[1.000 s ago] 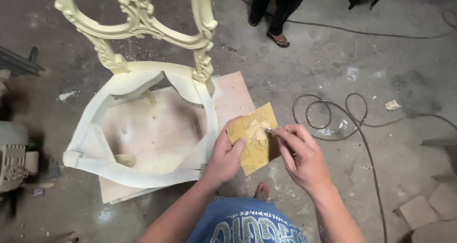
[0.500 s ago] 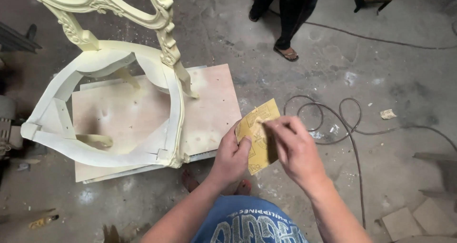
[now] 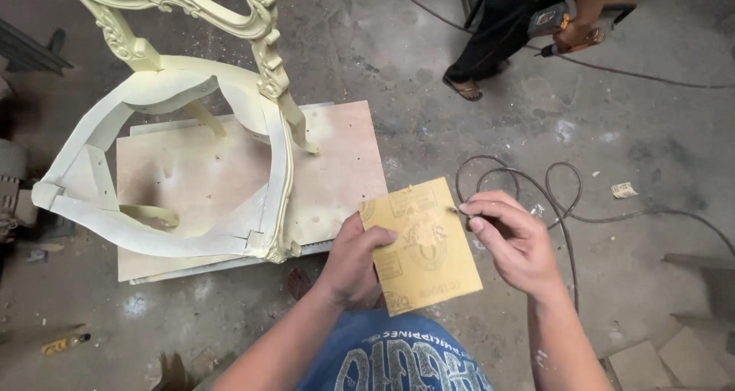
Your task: Sanding and scraping an ornate wooden chair frame to prepare it for refinishing.
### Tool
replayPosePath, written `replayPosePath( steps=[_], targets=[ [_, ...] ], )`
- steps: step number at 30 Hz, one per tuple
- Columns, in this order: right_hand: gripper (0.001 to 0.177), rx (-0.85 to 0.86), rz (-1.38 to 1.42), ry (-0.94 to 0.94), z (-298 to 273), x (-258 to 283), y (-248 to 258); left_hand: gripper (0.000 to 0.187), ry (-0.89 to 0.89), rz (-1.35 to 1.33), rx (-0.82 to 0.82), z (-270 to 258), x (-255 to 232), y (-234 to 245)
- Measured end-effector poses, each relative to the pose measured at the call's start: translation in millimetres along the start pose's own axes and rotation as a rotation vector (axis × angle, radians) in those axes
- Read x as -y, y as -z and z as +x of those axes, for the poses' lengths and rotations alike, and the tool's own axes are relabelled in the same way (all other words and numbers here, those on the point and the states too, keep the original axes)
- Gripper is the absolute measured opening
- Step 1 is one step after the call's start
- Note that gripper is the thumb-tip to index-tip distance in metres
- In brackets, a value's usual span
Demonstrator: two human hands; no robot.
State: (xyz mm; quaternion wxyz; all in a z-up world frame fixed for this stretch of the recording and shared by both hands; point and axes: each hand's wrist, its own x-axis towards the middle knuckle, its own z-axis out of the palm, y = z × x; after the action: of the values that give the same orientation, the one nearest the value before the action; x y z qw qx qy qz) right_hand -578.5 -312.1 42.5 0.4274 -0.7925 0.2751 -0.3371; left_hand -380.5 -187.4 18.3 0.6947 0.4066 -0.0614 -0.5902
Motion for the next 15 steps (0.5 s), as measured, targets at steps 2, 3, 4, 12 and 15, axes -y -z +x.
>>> replayPosePath(
  steps=[2,3,4,12,15],
  targets=[
    [0.015,-0.016,0.194,0.022,-3,-18,-7,0.043,0.085,-0.131,-0.009,-11,-10,-7],
    [0.015,-0.015,0.194,0.024,-7,-28,-11,0.043,0.083,-0.132,-0.009,-14,-12,-13],
    [0.014,-0.025,0.278,0.028,-10,-38,-15,0.044,0.081,-0.129,0.0,-18,-14,-18],
    [0.015,0.0,0.848,-0.13,-28,-145,-70,0.042,0.06,0.016,-0.219,-22,44,85],
    [0.014,0.106,0.671,-0.468,-38,-231,-104,0.032,0.229,0.366,-0.288,-35,85,145]
  ],
)
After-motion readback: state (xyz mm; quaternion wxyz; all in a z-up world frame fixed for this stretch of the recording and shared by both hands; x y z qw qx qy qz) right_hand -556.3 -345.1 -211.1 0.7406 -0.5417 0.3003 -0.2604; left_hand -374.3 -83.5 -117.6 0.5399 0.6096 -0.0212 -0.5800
